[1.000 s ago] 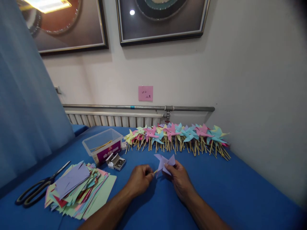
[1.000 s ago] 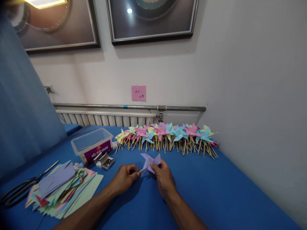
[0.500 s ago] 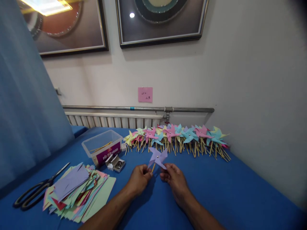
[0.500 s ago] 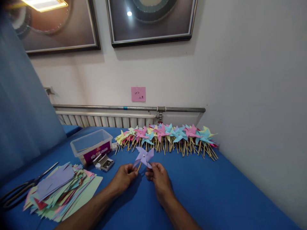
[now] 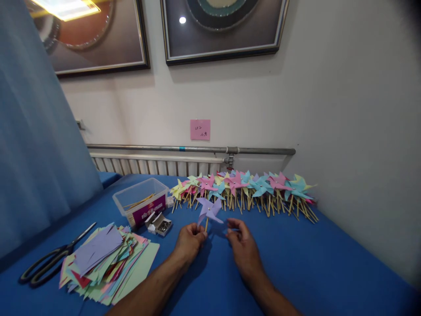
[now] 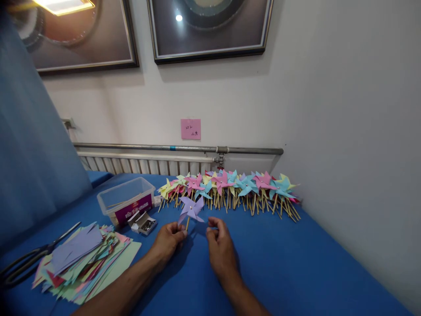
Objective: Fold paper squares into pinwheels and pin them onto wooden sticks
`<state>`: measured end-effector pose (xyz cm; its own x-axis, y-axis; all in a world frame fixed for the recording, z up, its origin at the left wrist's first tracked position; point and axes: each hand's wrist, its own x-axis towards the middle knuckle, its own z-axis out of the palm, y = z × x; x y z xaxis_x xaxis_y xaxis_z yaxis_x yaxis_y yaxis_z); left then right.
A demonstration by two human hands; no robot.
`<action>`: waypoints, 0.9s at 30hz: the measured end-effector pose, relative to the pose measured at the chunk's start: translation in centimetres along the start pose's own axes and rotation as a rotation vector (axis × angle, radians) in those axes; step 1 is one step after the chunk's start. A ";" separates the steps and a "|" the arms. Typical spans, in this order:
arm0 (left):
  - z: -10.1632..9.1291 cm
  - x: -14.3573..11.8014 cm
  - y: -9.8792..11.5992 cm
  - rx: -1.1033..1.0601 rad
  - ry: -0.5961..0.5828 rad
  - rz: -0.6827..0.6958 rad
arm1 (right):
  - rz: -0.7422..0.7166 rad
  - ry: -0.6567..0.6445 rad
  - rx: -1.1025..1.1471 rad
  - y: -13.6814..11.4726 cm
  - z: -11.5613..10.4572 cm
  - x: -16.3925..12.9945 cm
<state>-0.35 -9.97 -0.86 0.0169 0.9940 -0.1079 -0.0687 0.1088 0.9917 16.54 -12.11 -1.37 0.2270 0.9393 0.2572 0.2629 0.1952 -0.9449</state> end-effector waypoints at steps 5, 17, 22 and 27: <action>-0.2 0.0 0.0 0.033 0.004 0.006 | -0.118 -0.315 -0.078 -1.2 0.5 -1.3; 0.2 0.0 -0.2 -0.018 -0.038 -0.006 | -0.005 -0.106 -0.032 -0.7 0.3 -0.6; 0.1 -0.1 0.0 -0.014 -0.013 -0.022 | 0.045 0.035 0.069 -0.6 0.3 -0.3; 0.2 -0.1 -0.1 0.009 -0.040 -0.031 | 0.020 -0.040 0.011 0.2 0.3 -0.3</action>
<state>-0.13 -10.06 -0.94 0.0587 0.9890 -0.1358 -0.0588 0.1392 0.9885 16.27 -12.26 -1.66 0.1946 0.9536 0.2297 0.2482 0.1787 -0.9521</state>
